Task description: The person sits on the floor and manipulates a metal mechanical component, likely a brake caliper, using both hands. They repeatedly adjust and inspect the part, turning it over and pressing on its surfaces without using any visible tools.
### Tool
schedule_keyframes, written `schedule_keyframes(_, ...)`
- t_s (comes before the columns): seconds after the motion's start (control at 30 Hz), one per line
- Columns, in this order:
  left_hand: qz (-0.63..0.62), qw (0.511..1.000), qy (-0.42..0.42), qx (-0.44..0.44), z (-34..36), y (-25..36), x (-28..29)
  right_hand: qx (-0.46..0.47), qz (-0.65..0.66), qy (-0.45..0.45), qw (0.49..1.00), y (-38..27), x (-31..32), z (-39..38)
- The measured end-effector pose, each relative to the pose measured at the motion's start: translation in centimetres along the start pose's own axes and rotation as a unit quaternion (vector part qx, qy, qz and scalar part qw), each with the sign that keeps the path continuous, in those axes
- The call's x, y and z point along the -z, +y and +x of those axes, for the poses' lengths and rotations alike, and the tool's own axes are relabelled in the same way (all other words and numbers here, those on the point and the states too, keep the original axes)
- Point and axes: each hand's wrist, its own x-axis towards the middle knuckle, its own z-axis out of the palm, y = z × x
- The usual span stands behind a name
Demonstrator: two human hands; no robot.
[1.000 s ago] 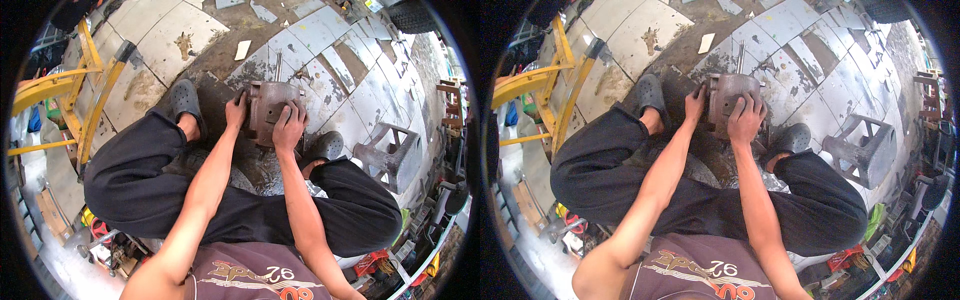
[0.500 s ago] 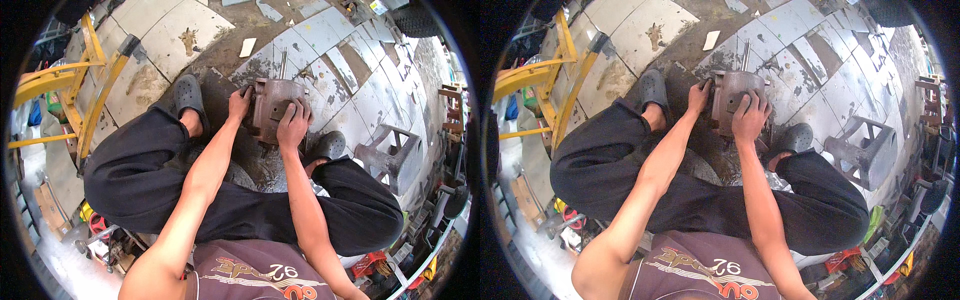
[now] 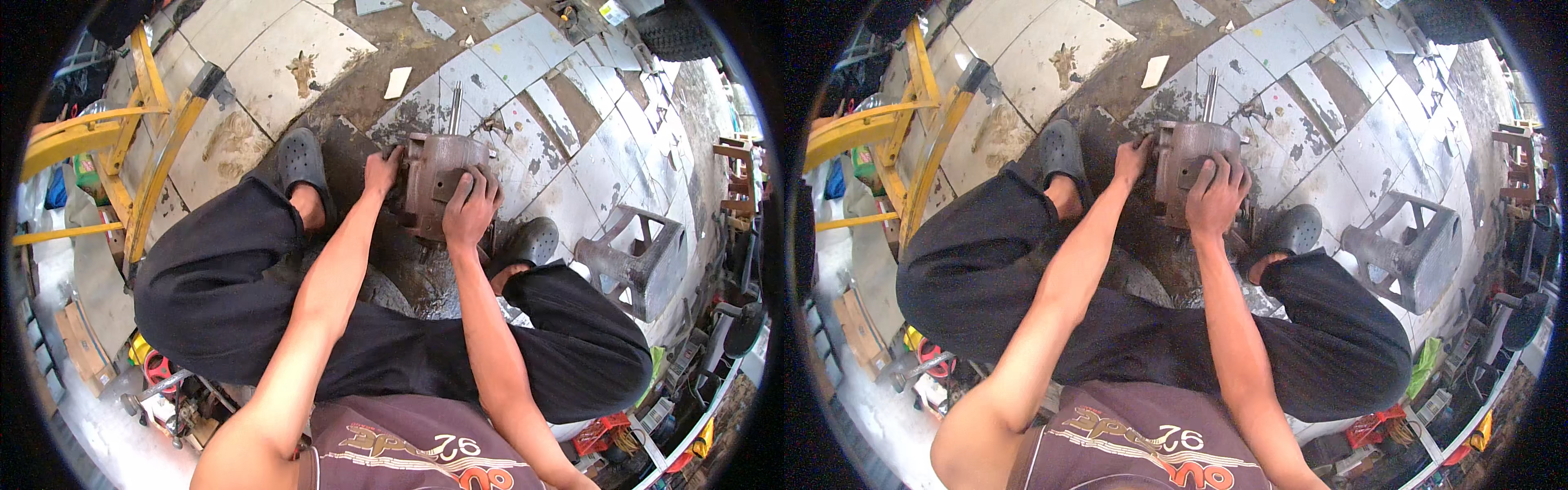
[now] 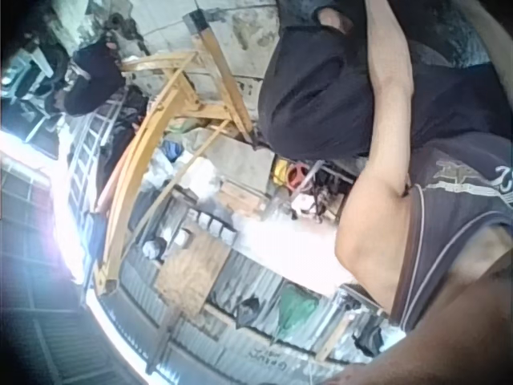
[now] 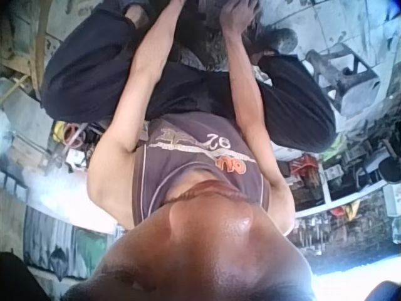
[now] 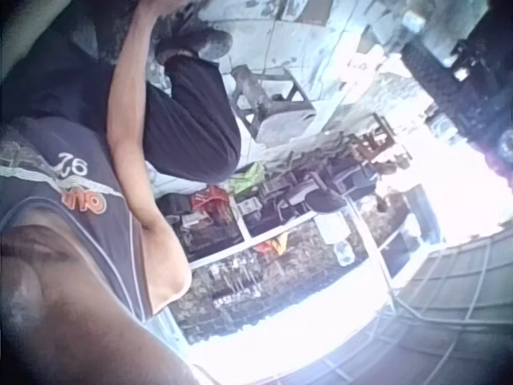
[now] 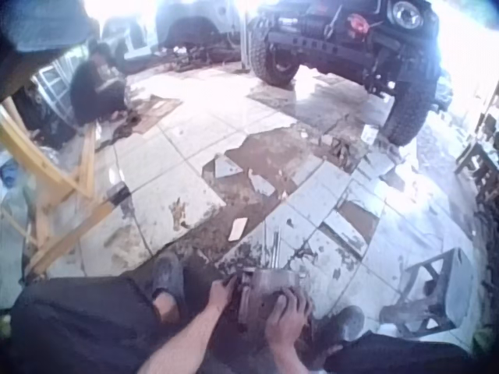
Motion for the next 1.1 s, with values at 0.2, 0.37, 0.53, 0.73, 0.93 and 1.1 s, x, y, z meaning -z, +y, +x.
schedule_keyframes(0.2,-0.086,0.993,0.050,-0.057,-2.1,-1.3,-1.6,-0.007,0.004,-0.002,1.000,-0.1,0.2,0.2)
schedule_keyframes(0.37,-0.034,0.997,0.054,-0.050,-1.6,-0.8,-1.1,-0.008,0.004,0.000,1.000,-0.3,0.1,-0.1)
schedule_keyframes(0.53,-0.046,0.995,0.035,-0.075,-1.1,-0.3,-0.4,-0.011,0.007,0.004,1.000,-0.4,0.2,0.2)
schedule_keyframes(0.73,-0.057,0.996,0.058,-0.046,-1.8,-1.1,-1.6,-0.007,-0.007,0.018,1.000,0.0,0.2,0.2)
schedule_keyframes(0.93,-0.070,0.996,0.036,-0.049,-0.9,-1.6,-1.4,-0.008,0.020,-0.005,1.000,-0.1,0.3,0.3)
schedule_keyframes(1.1,0.040,0.999,0.021,-0.016,-1.4,-0.5,-0.5,-0.022,0.005,0.002,1.000,-0.1,0.0,0.1)
